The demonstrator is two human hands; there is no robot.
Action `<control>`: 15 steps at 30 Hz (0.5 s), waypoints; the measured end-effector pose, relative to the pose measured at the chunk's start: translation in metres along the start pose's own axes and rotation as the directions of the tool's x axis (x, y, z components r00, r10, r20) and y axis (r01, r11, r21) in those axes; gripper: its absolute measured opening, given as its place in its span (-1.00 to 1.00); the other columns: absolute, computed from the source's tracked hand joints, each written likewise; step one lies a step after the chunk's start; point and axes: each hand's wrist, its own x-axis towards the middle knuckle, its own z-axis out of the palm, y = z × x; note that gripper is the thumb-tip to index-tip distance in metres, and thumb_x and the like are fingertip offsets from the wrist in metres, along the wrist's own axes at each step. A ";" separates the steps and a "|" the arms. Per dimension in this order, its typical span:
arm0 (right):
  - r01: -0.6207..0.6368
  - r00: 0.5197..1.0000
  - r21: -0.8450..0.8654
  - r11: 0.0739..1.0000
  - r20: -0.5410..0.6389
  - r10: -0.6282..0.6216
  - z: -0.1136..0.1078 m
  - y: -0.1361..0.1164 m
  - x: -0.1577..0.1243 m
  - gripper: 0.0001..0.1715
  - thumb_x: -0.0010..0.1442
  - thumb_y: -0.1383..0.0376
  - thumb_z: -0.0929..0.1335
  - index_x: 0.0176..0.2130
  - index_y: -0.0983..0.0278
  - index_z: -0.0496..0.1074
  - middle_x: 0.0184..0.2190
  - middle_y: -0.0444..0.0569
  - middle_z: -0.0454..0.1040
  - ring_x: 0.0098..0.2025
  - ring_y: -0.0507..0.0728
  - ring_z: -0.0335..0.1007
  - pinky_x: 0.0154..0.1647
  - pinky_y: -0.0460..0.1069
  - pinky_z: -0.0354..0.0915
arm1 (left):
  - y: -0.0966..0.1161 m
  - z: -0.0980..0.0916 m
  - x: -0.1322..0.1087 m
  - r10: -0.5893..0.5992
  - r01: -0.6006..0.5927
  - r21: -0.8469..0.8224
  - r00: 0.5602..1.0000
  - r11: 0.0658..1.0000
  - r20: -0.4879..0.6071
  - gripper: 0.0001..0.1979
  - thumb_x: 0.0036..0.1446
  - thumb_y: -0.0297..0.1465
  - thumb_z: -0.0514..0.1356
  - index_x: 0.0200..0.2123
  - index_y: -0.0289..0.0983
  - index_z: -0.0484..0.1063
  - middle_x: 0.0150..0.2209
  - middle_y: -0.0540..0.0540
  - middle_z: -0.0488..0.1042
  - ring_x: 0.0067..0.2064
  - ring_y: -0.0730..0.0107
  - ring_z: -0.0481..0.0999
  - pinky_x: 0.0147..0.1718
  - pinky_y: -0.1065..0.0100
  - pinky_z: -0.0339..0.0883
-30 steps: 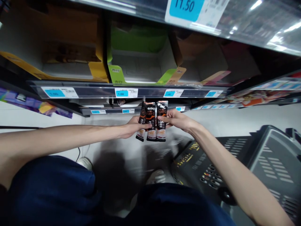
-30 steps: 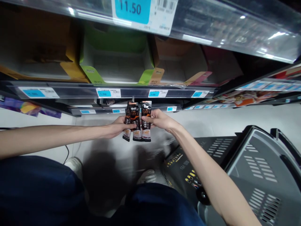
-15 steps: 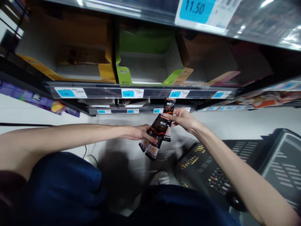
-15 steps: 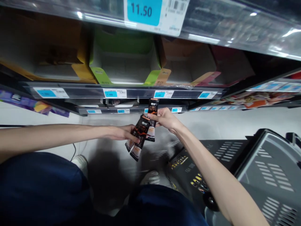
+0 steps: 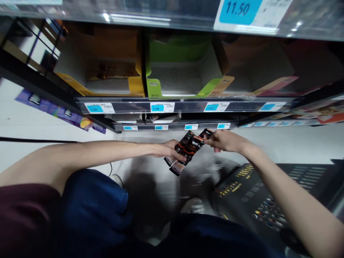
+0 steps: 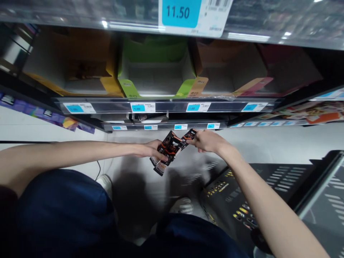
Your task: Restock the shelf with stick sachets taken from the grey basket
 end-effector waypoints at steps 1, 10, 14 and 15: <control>0.086 0.992 -0.067 0.994 -0.088 -0.092 0.000 -0.002 0.000 -0.56 0.20 0.00 0.35 -0.54 0.24 0.41 -0.56 -0.01 0.51 -0.51 0.12 0.42 -0.43 -0.01 0.25 | -0.002 0.000 0.000 -0.010 0.010 -0.001 1.000 1.000 -0.008 -0.58 -0.22 -0.34 0.48 -0.22 -0.35 0.56 -0.28 -0.14 0.60 -0.29 0.27 0.58 -0.27 0.25 0.48; 0.445 0.844 -0.323 0.835 -0.161 -0.512 0.033 -0.021 0.010 -0.64 0.13 0.33 0.39 -0.03 0.21 0.45 0.06 0.06 0.44 -0.25 0.14 0.49 -0.28 -0.03 0.29 | -0.003 -0.014 0.005 0.001 0.007 0.137 0.998 0.990 -0.057 -0.65 -0.30 -0.38 0.48 -0.36 -0.34 0.52 -0.41 -0.05 0.57 -0.39 0.35 0.54 -0.39 0.34 0.43; 0.410 0.898 -0.292 0.864 -0.035 -0.438 0.040 -0.024 0.009 -0.77 0.17 0.23 0.40 -0.16 0.25 0.48 -0.22 0.06 0.58 -0.29 0.20 0.50 -0.30 0.00 0.28 | -0.006 -0.019 0.008 -0.031 0.024 0.147 0.998 0.989 0.047 -0.66 -0.31 -0.36 0.48 -0.39 -0.31 0.53 -0.43 -0.03 0.56 -0.41 0.37 0.52 -0.39 0.30 0.44; 0.402 0.906 -0.289 0.869 -0.012 -0.423 0.040 -0.024 0.008 -0.78 0.15 0.22 0.41 -0.18 0.24 0.48 -0.25 0.05 0.59 -0.27 0.22 0.51 -0.31 0.00 0.28 | -0.008 -0.021 0.009 -0.048 0.036 0.144 0.996 0.989 0.076 -0.66 -0.32 -0.36 0.48 -0.40 -0.31 0.53 -0.43 -0.04 0.56 -0.41 0.36 0.52 -0.38 0.29 0.44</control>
